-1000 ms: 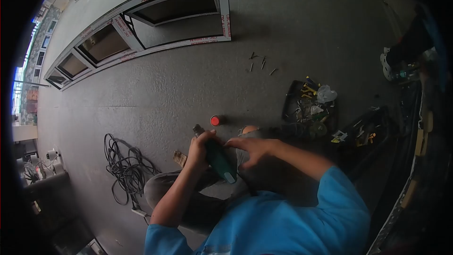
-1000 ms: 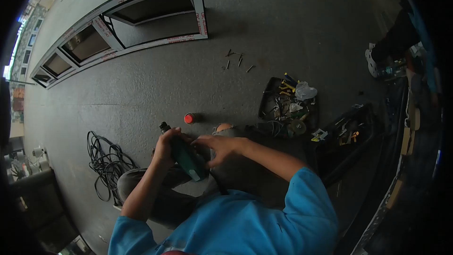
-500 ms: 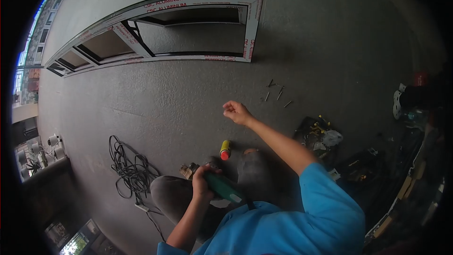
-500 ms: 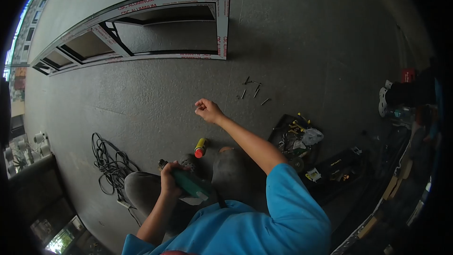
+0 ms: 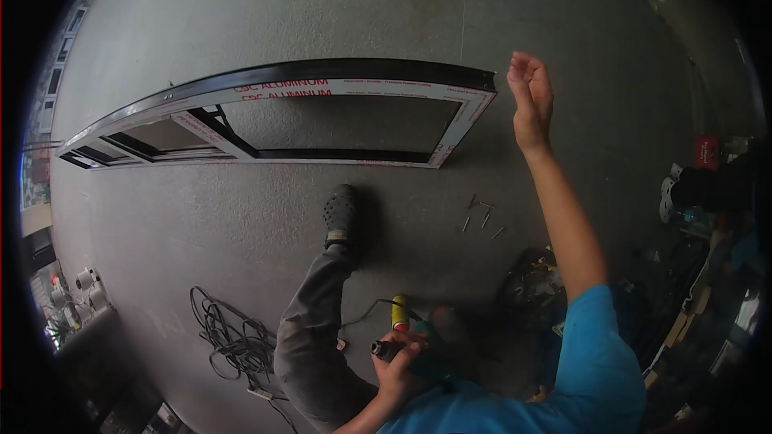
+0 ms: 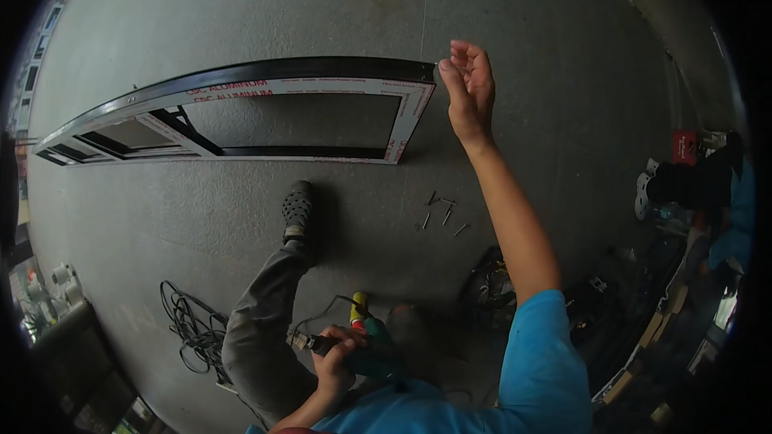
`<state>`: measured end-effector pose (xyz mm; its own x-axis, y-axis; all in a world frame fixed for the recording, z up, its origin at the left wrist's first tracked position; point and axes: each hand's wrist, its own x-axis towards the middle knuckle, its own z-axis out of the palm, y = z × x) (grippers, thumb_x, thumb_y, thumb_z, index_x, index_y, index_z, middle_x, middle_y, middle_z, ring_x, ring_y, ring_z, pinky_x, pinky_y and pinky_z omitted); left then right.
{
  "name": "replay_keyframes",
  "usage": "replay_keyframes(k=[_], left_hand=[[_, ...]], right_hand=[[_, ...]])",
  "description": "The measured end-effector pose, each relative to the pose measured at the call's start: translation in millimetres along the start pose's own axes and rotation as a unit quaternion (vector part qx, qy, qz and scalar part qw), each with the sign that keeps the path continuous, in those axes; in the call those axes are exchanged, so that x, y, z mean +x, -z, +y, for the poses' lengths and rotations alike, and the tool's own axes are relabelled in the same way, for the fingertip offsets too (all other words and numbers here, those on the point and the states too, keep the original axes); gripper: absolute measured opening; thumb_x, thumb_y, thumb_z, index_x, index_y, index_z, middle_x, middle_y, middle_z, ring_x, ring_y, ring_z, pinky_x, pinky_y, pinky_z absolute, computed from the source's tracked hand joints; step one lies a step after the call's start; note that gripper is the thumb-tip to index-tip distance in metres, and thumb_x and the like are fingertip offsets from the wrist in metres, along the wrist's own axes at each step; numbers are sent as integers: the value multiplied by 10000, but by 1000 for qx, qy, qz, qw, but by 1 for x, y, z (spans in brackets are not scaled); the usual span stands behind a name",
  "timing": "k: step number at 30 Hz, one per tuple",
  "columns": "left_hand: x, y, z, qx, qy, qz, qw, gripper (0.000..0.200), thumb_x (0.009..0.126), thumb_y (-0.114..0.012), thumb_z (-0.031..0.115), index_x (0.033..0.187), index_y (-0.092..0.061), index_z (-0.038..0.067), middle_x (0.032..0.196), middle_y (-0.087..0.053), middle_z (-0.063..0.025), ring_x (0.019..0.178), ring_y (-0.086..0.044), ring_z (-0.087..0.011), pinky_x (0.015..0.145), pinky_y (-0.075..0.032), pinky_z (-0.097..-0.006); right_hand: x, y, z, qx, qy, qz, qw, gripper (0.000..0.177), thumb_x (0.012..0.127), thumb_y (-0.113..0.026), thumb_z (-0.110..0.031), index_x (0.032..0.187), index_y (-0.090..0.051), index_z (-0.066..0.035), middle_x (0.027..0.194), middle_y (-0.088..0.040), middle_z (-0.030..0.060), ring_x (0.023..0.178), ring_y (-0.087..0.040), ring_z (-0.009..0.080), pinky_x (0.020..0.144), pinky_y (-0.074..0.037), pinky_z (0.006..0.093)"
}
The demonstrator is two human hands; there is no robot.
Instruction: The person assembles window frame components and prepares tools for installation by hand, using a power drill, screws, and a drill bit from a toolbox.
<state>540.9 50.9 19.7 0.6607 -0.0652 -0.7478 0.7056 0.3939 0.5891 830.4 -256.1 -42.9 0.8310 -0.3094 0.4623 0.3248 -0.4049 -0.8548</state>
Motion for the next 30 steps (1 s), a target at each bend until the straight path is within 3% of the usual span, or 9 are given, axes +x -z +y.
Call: replay_keyframes(k=[2,3,5,6,8,10,12,18,30], left_hand=[[9,2,25,18,2,5,1000,126,710,-600,100,747,-533,0,748,-632,-155,899,-608,-292,899,-445,-411],[17,2,37,26,4,14,1000,130,706,-607,103,745,-533,3,740,-630,-155,902,-607,-293,899,-445,-415],[30,7,50,20,-7,32,999,137,698,-624,109,740,-545,5,734,-632,-148,897,-609,-293,894,-449,-421],[35,17,50,49,-36,40,997,174,755,-676,155,813,-598,11,834,-652,-140,852,-628,-309,876,-469,-491],[46,33,53,86,-64,47,993,212,812,-729,201,886,-652,17,934,-671,-131,807,-646,-325,859,-489,-560],[59,44,56,107,-111,-38,987,135,847,-682,146,811,-630,27,858,-659,-127,795,-641,-288,836,-504,-502],[63,57,45,114,-119,-16,986,104,853,-665,119,807,-628,34,848,-653,-122,797,-638,-283,819,-505,-484],[66,48,27,92,-149,68,982,64,860,-634,73,813,-628,31,820,-631,-110,796,-624,-275,757,-511,-437],[69,44,24,-11,-192,1,981,36,853,-628,62,836,-633,31,831,-614,-136,752,-609,-302,756,-505,-473]], right_hand=[[-14,-10,34,115,-211,16,971,419,910,-539,-363,1168,-520,-34,1049,-540,40,980,-508,134,909,-393,289],[-24,-17,45,87,-189,-30,978,513,935,-448,-461,1219,-501,-37,1197,-517,43,1102,-467,116,952,-340,277],[-48,-29,76,271,-193,-48,942,603,918,-472,-512,1272,-464,-25,1239,-496,60,1148,-468,147,998,-325,302],[-45,-42,62,253,-162,-5,954,641,889,-481,-593,1199,-493,-31,1092,-518,54,1054,-468,120,904,-365,272],[-57,-56,67,218,-133,31,966,625,828,-638,-509,1211,-486,-38,1144,-495,48,1062,-479,127,926,-376,292],[-71,-67,69,221,-145,59,963,625,801,-699,-463,1206,-489,-37,1162,-487,47,1066,-480,130,934,-381,298],[-90,-77,87,243,-185,113,945,618,751,-772,-360,1203,-503,-36,1140,-529,46,1043,-511,131,908,-413,294],[-77,-58,82,225,-193,-40,954,569,719,-785,-254,1180,-540,-27,1059,-628,65,980,-596,144,844,-486,317],[-89,-76,85,87,-49,61,993,448,704,-778,-324,968,-584,-18,819,-649,38,732,-646,121,657,-522,280]])
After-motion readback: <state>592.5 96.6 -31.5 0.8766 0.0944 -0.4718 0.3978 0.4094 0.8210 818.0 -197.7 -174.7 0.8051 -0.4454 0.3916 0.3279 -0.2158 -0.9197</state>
